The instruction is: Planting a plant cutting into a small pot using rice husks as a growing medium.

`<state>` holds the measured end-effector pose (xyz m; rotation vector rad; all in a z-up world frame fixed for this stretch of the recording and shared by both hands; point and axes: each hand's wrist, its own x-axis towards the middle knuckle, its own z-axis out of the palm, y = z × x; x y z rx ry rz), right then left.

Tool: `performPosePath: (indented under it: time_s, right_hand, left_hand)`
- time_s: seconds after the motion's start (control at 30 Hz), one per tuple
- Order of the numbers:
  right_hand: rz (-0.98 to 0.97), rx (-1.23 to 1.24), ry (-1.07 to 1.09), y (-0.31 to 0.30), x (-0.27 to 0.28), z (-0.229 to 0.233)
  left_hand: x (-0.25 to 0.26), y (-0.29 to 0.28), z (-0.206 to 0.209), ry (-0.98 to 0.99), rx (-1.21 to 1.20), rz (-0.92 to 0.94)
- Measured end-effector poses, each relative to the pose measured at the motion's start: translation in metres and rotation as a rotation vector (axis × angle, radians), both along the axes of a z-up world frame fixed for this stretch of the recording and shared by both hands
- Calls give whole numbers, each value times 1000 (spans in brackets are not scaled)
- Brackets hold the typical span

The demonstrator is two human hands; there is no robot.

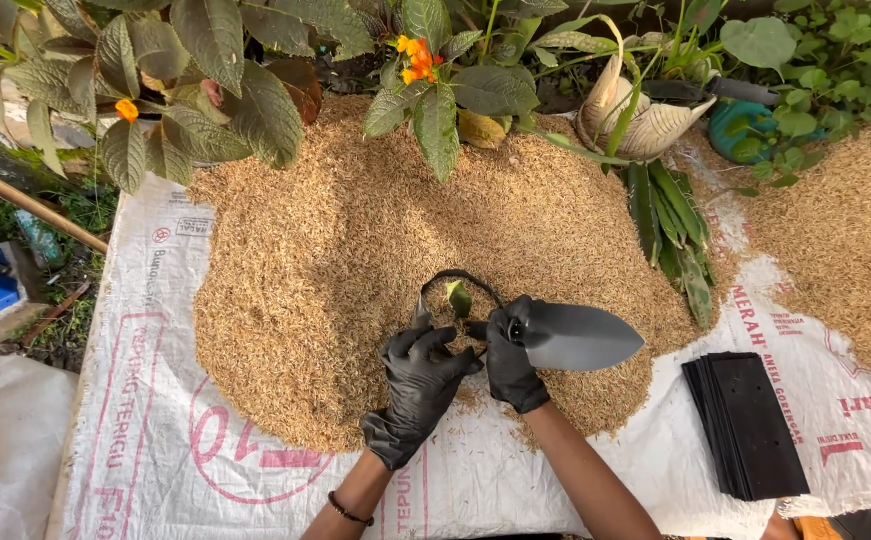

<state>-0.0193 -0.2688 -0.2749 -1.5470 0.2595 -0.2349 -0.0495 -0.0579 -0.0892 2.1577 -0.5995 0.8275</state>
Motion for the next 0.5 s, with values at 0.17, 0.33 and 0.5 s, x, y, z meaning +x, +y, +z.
performPosePath:
  time_s: [0.17, 0.33, 0.5]
  right_hand:
    - [-33, -547, -7, -8, 2, 62]
    - [-73, -1158, -54, -38, -13, -76]
    - [48, -1723, -99, -5, -7, -123]
  left_hand:
    - [-1, 14, 42, 183, 58, -10]
    - [-1, 21, 63, 333, -8, -59]
    - [6, 11, 48, 376, -150, -136]
